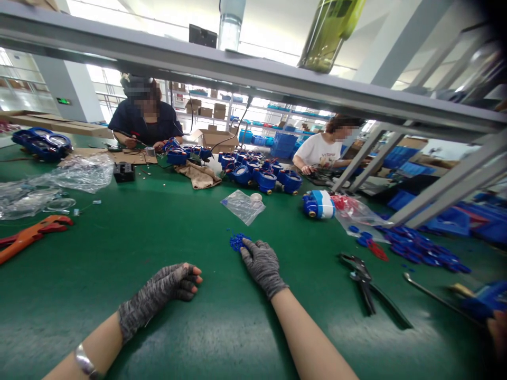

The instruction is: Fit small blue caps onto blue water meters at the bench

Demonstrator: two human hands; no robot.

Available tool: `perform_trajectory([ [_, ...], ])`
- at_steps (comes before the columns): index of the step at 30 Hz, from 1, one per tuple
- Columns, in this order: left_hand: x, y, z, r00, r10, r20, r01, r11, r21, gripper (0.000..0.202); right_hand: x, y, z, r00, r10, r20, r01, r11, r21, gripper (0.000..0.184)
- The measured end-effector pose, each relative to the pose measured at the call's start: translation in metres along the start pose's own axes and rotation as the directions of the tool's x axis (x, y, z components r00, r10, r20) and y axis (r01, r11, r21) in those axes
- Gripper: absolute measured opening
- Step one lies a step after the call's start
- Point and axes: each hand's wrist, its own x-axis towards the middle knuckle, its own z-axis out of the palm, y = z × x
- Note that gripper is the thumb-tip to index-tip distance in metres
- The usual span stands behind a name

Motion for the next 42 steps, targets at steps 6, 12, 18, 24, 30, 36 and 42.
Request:
perform_trajectory([
  [6,-0.001,0.0,0.0,1.0,0.003,0.001,-0.003,1.0,-0.008,0.043,0.0,0.005,0.004,0.989,-0.097,-0.108,0.107,0.99,0.095,0.042],
  [12,0.001,0.001,0.001,1.0,-0.007,0.0,0.007,1.0,-0.028,0.043,0.018,0.016,0.022,0.987,-0.065,-0.147,0.088,0.984,0.154,0.058],
  [18,0.002,-0.002,-0.002,1.0,-0.005,0.009,0.006,0.999,-0.05,0.047,0.038,0.006,0.029,0.993,-0.119,0.002,0.117,0.976,0.184,0.066],
  [24,0.001,-0.001,0.0,1.0,0.01,0.013,-0.01,0.998,-0.064,0.047,0.042,-0.015,0.025,0.967,-0.257,-0.002,0.253,0.953,0.169,0.06],
  [30,0.002,0.0,0.0,1.0,0.017,0.015,-0.015,0.996,-0.087,0.046,0.043,-0.027,0.02,0.929,-0.37,0.02,0.364,0.921,0.14,0.053],
  [36,0.005,-0.003,-0.002,1.0,0.02,0.024,-0.017,0.994,-0.109,0.045,0.036,-0.027,0.019,0.896,-0.437,-0.071,0.441,0.865,0.24,0.037],
  [42,0.005,-0.003,-0.004,1.0,0.013,0.025,-0.011,0.996,-0.087,0.045,0.033,-0.013,0.016,0.941,-0.224,-0.253,0.306,0.883,0.355,0.036],
])
